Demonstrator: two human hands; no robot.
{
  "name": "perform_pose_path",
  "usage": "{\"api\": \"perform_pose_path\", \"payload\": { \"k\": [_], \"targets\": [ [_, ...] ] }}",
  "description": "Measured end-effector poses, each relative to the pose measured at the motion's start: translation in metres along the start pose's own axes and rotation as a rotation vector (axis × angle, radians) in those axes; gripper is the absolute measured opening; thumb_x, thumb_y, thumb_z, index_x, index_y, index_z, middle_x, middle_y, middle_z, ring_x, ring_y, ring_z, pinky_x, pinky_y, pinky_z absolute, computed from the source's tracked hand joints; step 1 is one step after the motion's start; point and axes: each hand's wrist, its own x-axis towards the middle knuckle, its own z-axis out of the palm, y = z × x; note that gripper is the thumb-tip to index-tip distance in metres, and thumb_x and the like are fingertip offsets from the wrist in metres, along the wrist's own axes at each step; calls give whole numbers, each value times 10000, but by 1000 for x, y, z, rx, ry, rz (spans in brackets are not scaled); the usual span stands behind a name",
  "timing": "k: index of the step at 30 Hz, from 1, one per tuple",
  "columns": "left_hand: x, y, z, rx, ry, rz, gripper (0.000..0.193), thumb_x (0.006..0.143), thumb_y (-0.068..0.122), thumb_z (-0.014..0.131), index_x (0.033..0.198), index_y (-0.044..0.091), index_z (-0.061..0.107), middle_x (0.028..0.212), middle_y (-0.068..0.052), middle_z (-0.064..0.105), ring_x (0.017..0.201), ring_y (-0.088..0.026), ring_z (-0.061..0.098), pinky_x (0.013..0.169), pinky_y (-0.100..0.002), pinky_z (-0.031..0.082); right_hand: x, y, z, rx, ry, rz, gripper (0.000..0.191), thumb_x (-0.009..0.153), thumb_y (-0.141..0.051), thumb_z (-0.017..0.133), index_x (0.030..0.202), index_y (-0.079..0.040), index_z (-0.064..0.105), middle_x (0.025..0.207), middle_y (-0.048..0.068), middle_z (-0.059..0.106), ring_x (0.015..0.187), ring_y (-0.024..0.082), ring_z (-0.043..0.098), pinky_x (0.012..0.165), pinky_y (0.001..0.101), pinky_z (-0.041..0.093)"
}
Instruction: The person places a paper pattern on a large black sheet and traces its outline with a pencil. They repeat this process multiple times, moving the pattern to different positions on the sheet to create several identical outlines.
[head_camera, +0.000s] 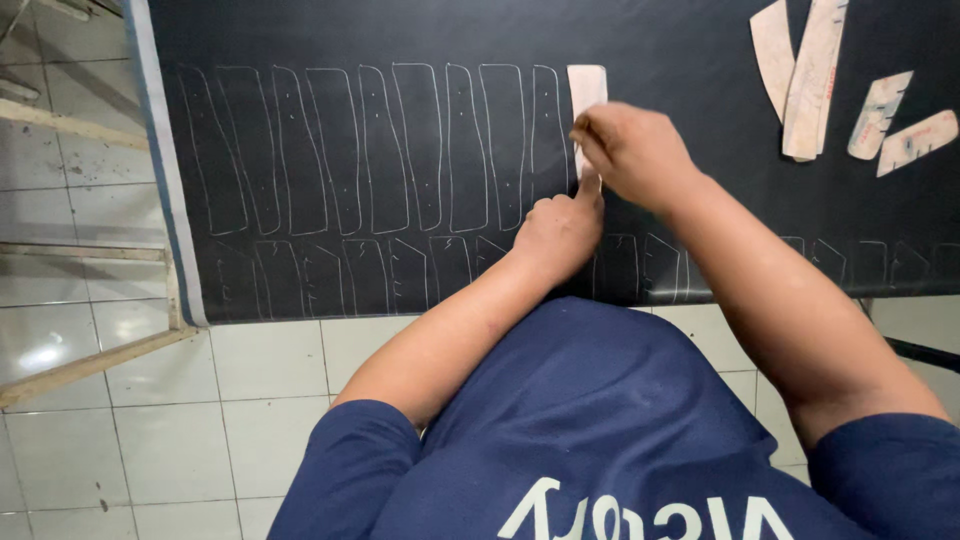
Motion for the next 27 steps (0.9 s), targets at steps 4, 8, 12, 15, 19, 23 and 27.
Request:
{"api": "perform_pose_path", "payload": {
  "k": [4, 8, 12, 15, 19, 23, 27],
  "targets": [
    [-1, 0, -8, 75, 58, 81, 417, 928, 199, 570, 1285, -16, 551, 938, -281, 685, 625, -412, 693, 583, -542, 577, 35, 21, 2, -48, 172, -91, 125, 1065, -166, 702, 1065, -41, 708, 945, 140, 704, 849, 352, 687, 728, 421, 543],
    [-2, -3, -13, 272, 110, 313, 182, 871, 123, 608, 974, 2, 697, 1370, -273, 582, 604, -287, 692, 550, -459, 594, 59, 34, 5, -31, 223, -72, 105, 1069, -148, 709, 1083, -45, 718, 932, 123, 727, 827, 309, 712, 722, 400, 550],
    [-1, -2, -17, 253, 65, 314, 187, 841, 127, 610, 955, 12, 705, 1367, -260, 569, 622, -284, 697, 560, -450, 598, 61, 38, 8, 40, 231, -33, 115, 1071, -150, 709, 1094, -37, 708, 935, 125, 731, 821, 279, 727, 716, 382, 554],
    [-1, -1, -22, 265, 58, 299, 191, 844, 141, 611, 958, 24, 709, 1383, -242, 557, 650, -279, 697, 568, -447, 591, 59, 42, 6, 34, 212, -5, 114, 1072, -154, 703, 1087, -42, 706, 929, 121, 733, 828, 279, 731, 727, 385, 553],
    [-2, 0, -27, 233, -3, 286, 197, 889, 125, 601, 1018, 26, 712, 1415, -204, 555, 819, -285, 682, 700, -455, 574, 46, 53, -5, -115, 249, -38, 104, 1058, -141, 702, 1053, -38, 711, 942, 130, 733, 854, 319, 715, 746, 403, 547],
    [-2, -4, -31, 214, 111, 336, 189, 919, 157, 625, 1039, 34, 704, 1346, -146, 577, 1187, -319, 599, 996, -532, 473, 33, 59, -12, -85, 273, 10, 116, 1104, -150, 702, 1098, -34, 706, 945, 127, 726, 844, 310, 716, 744, 392, 548],
    [3, -10, -35, 199, 243, 381, 308, 815, 184, 664, 1084, 38, 690, 1369, -129, 561, 1367, -300, 501, 1130, -638, 336, 22, 54, -9, 71, 272, 81, 100, 1096, -133, 681, 1081, -34, 693, 911, 107, 722, 826, 276, 726, 741, 372, 554]
  ]
}}
